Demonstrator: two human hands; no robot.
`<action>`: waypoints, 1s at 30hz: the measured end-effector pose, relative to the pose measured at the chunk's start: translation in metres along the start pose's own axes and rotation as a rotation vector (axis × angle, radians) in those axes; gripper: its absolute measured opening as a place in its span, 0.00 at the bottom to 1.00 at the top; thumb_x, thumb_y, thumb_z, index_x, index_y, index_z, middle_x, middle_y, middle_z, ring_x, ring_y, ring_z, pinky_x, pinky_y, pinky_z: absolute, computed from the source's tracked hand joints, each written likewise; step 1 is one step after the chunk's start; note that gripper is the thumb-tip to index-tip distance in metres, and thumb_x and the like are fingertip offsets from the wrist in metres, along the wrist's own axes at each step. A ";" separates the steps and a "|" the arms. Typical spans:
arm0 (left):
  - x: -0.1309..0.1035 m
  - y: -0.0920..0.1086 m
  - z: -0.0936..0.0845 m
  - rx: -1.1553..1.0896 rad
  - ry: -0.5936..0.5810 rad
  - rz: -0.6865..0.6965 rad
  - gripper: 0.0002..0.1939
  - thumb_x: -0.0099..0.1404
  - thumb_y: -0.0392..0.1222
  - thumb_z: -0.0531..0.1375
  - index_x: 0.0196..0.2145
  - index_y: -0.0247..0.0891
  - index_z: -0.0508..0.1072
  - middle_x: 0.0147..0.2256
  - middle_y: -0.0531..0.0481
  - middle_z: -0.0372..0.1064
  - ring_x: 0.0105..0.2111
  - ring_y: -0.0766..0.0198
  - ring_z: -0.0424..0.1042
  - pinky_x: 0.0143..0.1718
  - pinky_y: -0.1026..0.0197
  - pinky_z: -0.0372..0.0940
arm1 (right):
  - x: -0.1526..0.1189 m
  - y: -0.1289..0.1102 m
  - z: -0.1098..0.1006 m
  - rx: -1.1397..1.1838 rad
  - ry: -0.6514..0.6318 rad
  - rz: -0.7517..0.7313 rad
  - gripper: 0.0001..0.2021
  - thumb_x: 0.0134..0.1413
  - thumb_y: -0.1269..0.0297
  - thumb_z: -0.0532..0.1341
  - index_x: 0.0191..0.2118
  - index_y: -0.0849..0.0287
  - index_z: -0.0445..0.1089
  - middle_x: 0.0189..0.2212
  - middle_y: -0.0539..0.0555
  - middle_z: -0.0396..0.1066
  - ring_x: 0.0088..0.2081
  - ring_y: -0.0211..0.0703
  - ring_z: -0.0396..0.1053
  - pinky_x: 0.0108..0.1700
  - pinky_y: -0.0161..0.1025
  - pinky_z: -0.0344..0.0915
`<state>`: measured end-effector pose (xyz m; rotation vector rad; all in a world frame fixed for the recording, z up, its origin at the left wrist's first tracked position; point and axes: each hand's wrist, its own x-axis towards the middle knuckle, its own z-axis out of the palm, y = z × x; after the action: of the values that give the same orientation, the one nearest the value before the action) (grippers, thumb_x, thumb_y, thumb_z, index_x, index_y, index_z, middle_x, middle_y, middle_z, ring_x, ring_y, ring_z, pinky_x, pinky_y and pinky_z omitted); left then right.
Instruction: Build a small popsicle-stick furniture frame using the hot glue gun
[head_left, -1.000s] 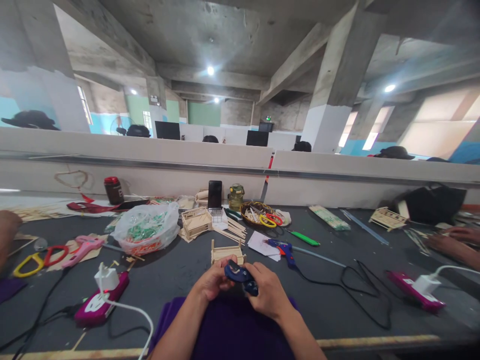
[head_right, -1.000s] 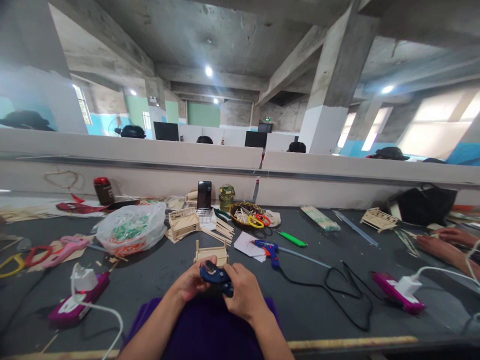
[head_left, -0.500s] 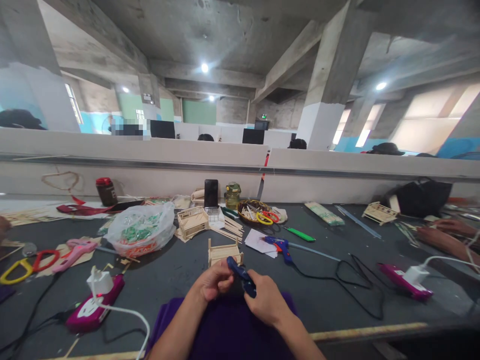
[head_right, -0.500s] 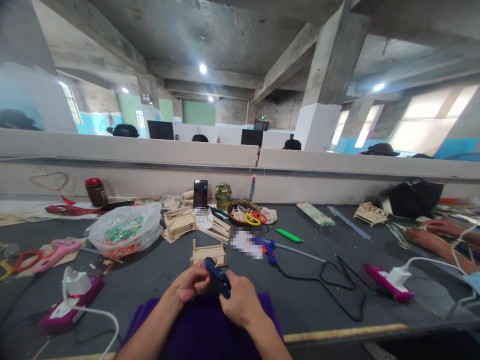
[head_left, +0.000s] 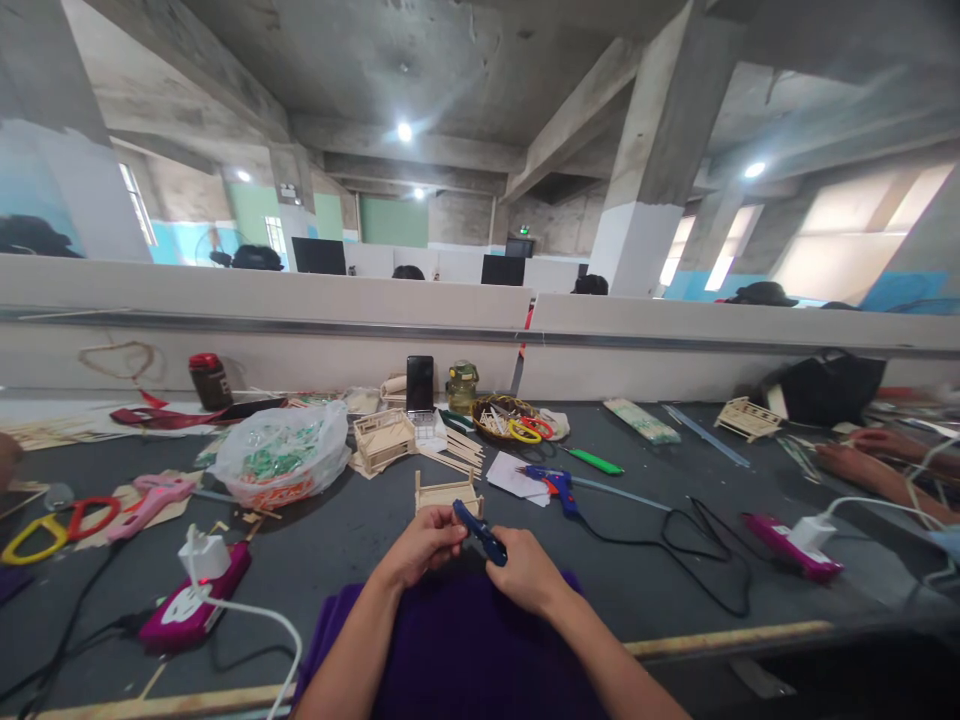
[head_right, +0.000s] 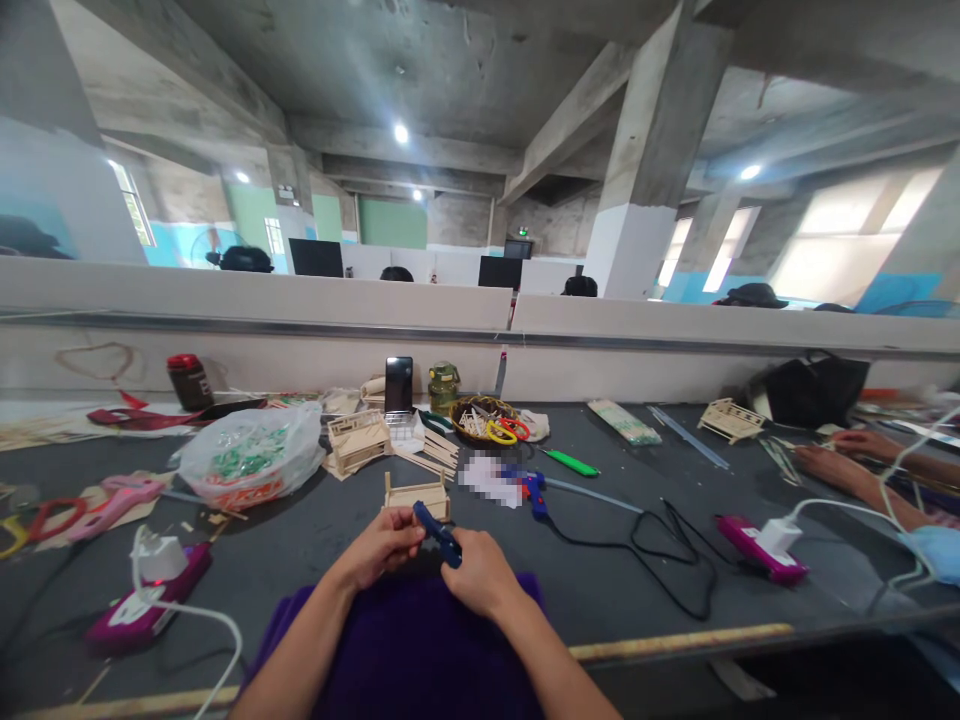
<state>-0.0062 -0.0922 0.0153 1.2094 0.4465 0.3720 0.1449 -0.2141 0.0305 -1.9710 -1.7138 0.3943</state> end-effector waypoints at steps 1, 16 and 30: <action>0.000 -0.001 -0.001 0.009 0.002 0.002 0.15 0.51 0.45 0.67 0.26 0.34 0.67 0.16 0.56 0.63 0.11 0.79 0.50 0.12 0.70 0.37 | 0.000 -0.001 0.000 -0.009 -0.005 0.003 0.05 0.44 0.71 0.55 0.28 0.60 0.68 0.25 0.52 0.72 0.27 0.37 0.65 0.29 0.32 0.50; -0.001 0.001 0.005 0.022 -0.021 0.140 0.15 0.54 0.46 0.66 0.24 0.34 0.66 0.17 0.56 0.64 0.10 0.79 0.48 0.12 0.70 0.39 | -0.017 -0.012 0.000 -0.296 0.124 0.155 0.11 0.53 0.57 0.56 0.33 0.57 0.71 0.30 0.57 0.76 0.35 0.49 0.74 0.35 0.36 0.58; 0.001 -0.002 0.008 0.016 0.045 0.128 0.16 0.52 0.47 0.67 0.24 0.34 0.66 0.17 0.56 0.64 0.10 0.79 0.50 0.12 0.72 0.40 | -0.010 -0.010 0.004 -0.327 0.089 0.273 0.14 0.54 0.57 0.54 0.33 0.58 0.74 0.33 0.61 0.76 0.38 0.52 0.74 0.38 0.40 0.62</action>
<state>-0.0015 -0.0990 0.0151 1.2499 0.4129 0.5072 0.1321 -0.2226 0.0314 -2.4304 -1.5323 0.1183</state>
